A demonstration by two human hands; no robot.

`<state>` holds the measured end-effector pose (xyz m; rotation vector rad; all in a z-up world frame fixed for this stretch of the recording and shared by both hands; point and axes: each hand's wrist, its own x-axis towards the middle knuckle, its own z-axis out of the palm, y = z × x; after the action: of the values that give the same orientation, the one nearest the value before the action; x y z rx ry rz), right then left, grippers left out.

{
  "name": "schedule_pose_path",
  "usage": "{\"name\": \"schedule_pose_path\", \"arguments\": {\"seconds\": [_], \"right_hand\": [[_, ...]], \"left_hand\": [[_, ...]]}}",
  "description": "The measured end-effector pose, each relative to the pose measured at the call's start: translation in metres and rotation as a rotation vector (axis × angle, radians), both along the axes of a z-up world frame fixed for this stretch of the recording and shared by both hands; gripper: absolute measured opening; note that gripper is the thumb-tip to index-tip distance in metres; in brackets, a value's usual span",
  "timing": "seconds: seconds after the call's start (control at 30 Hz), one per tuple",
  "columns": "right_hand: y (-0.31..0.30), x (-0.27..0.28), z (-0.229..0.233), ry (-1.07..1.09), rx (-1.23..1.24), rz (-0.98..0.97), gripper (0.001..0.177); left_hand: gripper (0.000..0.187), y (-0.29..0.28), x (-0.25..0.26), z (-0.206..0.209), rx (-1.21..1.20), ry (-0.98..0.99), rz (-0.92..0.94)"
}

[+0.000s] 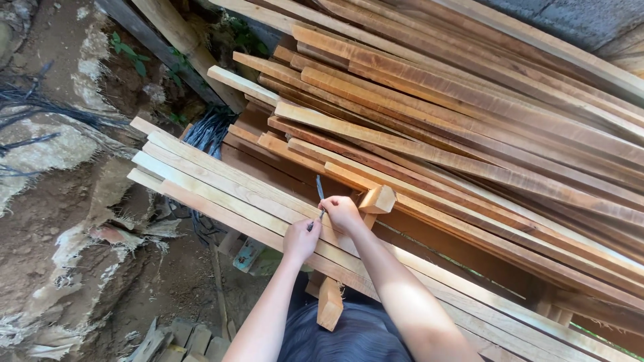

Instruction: Bundling multiple long wood slats together using black plastic strapping material.

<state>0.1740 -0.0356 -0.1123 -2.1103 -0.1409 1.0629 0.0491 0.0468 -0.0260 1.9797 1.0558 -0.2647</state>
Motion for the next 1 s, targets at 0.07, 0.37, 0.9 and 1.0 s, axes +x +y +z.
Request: {"name": "schedule_pose_path", "arguments": {"seconds": [0.07, 0.37, 0.9, 1.0], "right_hand": [[0.003, 0.005, 0.01, 0.004, 0.013, 0.011, 0.023], [0.027, 0.016, -0.038, 0.373, 0.255, -0.457, 0.024], [0.03, 0.016, -0.001, 0.425, 0.267, -0.472, 0.026], [0.033, 0.011, 0.01, 0.39, 0.272, -0.461, 0.028]], "left_hand": [[0.048, -0.002, 0.0, 0.009, -0.005, 0.016, 0.006], [0.047, -0.003, 0.004, 0.02, -0.023, 0.043, 0.005], [0.037, -0.01, -0.017, 0.082, -0.348, -0.358, 0.692], [0.035, -0.001, -0.017, 0.102, -0.534, -0.413, 0.909]]}}
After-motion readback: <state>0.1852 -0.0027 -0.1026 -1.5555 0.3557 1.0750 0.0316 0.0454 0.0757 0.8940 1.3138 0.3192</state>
